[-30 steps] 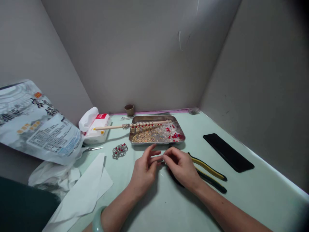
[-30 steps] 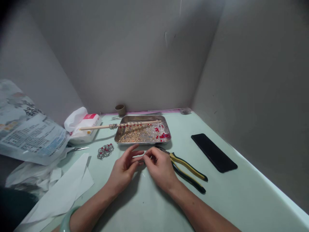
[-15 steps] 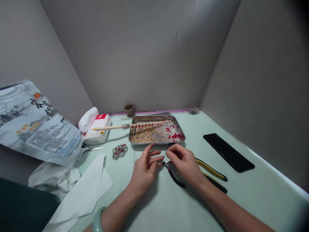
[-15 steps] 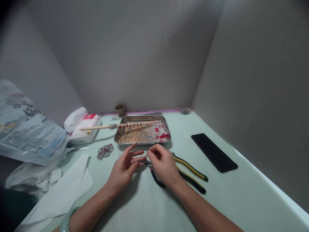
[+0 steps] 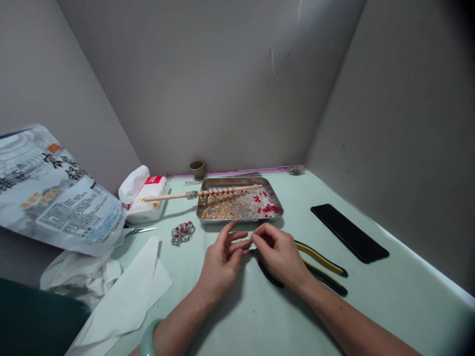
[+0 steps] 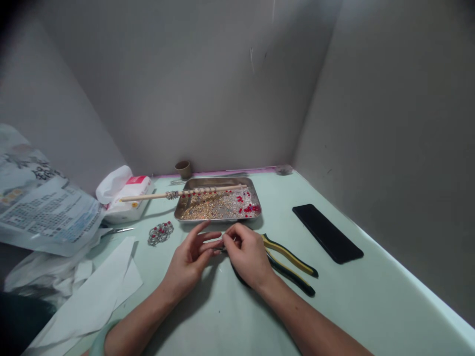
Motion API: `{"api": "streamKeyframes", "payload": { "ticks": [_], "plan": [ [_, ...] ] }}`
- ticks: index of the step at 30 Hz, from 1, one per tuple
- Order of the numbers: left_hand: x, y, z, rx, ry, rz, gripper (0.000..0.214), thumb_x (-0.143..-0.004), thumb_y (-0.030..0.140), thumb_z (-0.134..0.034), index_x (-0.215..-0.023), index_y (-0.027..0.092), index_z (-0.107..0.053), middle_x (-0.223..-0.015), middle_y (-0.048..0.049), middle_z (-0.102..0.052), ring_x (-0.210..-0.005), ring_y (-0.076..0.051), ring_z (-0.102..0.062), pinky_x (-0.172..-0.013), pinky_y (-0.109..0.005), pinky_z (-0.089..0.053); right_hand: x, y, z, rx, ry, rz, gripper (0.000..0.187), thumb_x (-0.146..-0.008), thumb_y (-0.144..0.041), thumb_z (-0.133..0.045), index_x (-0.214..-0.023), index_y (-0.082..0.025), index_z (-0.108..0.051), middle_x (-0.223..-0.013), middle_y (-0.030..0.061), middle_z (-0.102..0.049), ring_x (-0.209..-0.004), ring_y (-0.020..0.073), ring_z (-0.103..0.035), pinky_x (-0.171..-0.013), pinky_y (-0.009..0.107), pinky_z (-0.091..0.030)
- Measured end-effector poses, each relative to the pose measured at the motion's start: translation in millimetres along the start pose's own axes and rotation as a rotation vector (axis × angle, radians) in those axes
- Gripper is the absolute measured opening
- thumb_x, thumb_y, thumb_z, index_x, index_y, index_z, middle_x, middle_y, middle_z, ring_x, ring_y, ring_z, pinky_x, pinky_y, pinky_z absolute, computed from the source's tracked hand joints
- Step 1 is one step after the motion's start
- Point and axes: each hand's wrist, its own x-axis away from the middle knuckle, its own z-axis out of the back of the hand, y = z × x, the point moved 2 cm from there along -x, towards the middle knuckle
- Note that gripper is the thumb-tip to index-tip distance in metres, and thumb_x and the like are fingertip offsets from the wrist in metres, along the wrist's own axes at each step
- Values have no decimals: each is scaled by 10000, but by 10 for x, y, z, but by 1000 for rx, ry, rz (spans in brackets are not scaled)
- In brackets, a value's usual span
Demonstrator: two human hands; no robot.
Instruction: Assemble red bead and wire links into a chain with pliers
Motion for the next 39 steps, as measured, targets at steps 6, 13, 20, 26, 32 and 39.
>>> {"api": "streamKeyframes", "payload": {
  "ticks": [6,13,20,26,32,39],
  "plan": [
    [-5,25,19,-208,22,-25,350,-791,200,-566,-1138,158,-540,-1058,-113,-663,-857,-182,-670,-780,-317,-530,9,-46,11,24,-15,23,133,-833,-243,-532,-726,-179,-578,-635,-23,-572,-575,117,-508,-552,220,-382],
    [13,65,17,-364,11,53,148,-789,280,-578,-737,150,-624,-546,2,-599,-498,-118,-568,-516,-226,-452,51,-75,-40,123,-93,153,133,-861,-210,-537,-747,-178,-597,-711,-5,-606,-637,123,-536,-604,231,-385],
    [-79,67,135,-118,186,153,210,-737,323,-617,-839,140,-599,-686,-33,-672,-472,-111,-584,-471,-226,-467,168,-143,-106,689,-330,233,125,-861,-262,-581,-807,-163,-633,-819,62,-664,-723,200,-615,-629,288,-395],
    [-85,72,113,-69,197,194,238,-720,322,-625,-865,143,-565,-694,-35,-680,-459,-113,-584,-442,-221,-467,262,-228,-308,1000,-443,197,207,-841,-72,-481,-883,-127,-676,-869,122,-700,-781,252,-665,-582,302,-394],
    [-75,32,128,-143,167,132,209,-735,347,-642,-791,148,-612,-647,-25,-668,-467,-117,-575,-453,-223,-459,216,-179,-294,875,-413,164,195,-776,-86,-495,-835,-123,-678,-818,130,-705,-734,249,-661,-590,297,-397],
    [-30,71,80,46,150,238,259,-690,305,-723,-841,101,-670,-755,-92,-708,-581,-164,-661,-535,-257,-521,60,-54,-106,58,-77,-13,151,-817,-263,-511,-715,-171,-575,-636,-4,-581,-570,123,-514,-537,223,-387]
  ]
}}
